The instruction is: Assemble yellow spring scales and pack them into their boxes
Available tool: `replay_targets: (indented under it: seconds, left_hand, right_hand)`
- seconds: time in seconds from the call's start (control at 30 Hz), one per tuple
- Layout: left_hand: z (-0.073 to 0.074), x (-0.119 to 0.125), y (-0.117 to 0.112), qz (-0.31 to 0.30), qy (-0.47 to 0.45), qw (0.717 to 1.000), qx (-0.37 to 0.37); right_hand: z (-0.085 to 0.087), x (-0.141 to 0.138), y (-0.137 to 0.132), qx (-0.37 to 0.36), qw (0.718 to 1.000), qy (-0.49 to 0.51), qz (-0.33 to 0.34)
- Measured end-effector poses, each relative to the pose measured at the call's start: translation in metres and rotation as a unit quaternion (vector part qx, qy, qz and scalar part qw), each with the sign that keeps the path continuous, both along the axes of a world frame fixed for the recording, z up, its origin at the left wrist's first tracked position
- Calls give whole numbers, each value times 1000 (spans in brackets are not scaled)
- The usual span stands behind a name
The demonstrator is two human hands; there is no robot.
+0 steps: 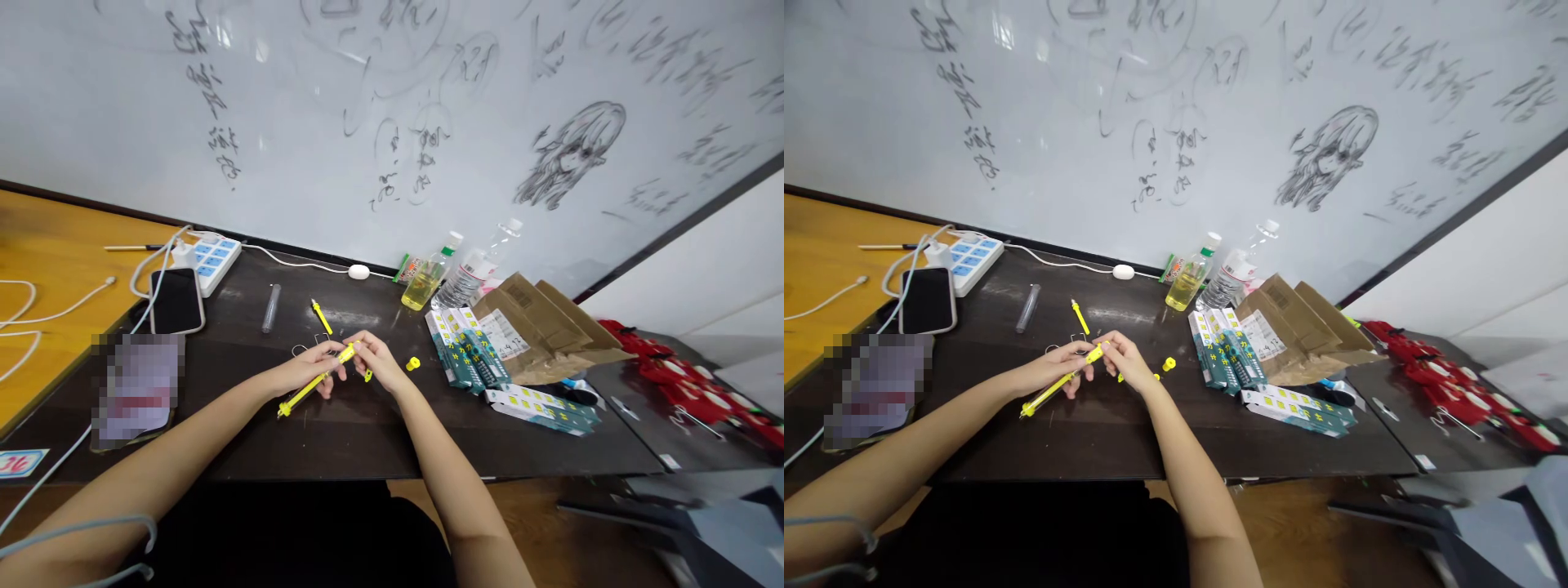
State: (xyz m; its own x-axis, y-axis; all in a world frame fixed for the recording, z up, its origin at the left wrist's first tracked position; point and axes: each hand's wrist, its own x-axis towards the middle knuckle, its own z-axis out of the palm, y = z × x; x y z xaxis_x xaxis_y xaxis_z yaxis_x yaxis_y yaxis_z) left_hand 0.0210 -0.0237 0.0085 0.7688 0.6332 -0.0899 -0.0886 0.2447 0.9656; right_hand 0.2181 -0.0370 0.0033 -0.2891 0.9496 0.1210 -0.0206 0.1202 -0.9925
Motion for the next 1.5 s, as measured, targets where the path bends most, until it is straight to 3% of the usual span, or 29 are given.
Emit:
replay_targets:
  seconds: [0.07, 0.17, 0.27, 0.37, 0.47, 0.6, 0.77, 0.87, 0.93, 1.1, 1.17, 1.27, 1.37, 1.43, 1.5]
  left_hand:
    - [4, 0, 1, 34, -7, 999, 7]
    - [10, -5, 10, 165, -42, 985, 4]
    - [13, -17, 26, 332, -71, 941, 15]
    - [11, -26, 38, 429, -74, 900, 32]
    - [7, -28, 41, 438, -61, 896, 35]
    - [0, -22, 38, 402, -28, 913, 67]
    - [-8, -16, 35, 369, 4, 925, 95]
    - [-11, -16, 36, 364, -3, 927, 89]
    - [-11, -17, 38, 366, -6, 927, 82]
    - [-10, -17, 39, 371, -11, 925, 74]
    - [-10, -17, 39, 373, -13, 925, 74]
    - [-8, -16, 37, 368, -15, 927, 70]
    - [-5, -13, 31, 311, -14, 948, 57]
    - [-5, -10, 26, 247, -8, 968, 52]
    - [-7, -6, 21, 191, 2, 980, 60]
  right_hand:
    - [-1, 0, 1, 27, 999, -25, -28]
    - [-3, 5, 2, 109, 982, -100, -120]
    - [-6, 7, 2, 197, 935, -250, -154]
    - [-8, 0, -1, 255, 879, -388, -109]
    - [-8, -17, 0, 278, 823, -487, -94]
    - [3, -45, 11, 248, 764, -586, -106]
    - [26, -75, 39, 116, 718, -682, -76]
    - [34, -88, 56, 19, 704, -709, -40]
    - [35, -95, 64, -8, 701, -713, -32]
    - [39, -95, 65, -6, 700, -712, -46]
    - [44, -86, 60, 10, 715, -696, -66]
    - [45, -64, 50, 67, 793, -595, -109]
    - [33, -45, 37, 133, 889, -423, -117]
    - [19, -39, 27, 133, 929, -321, -125]
    - [5, -38, 18, 103, 952, -250, -143]
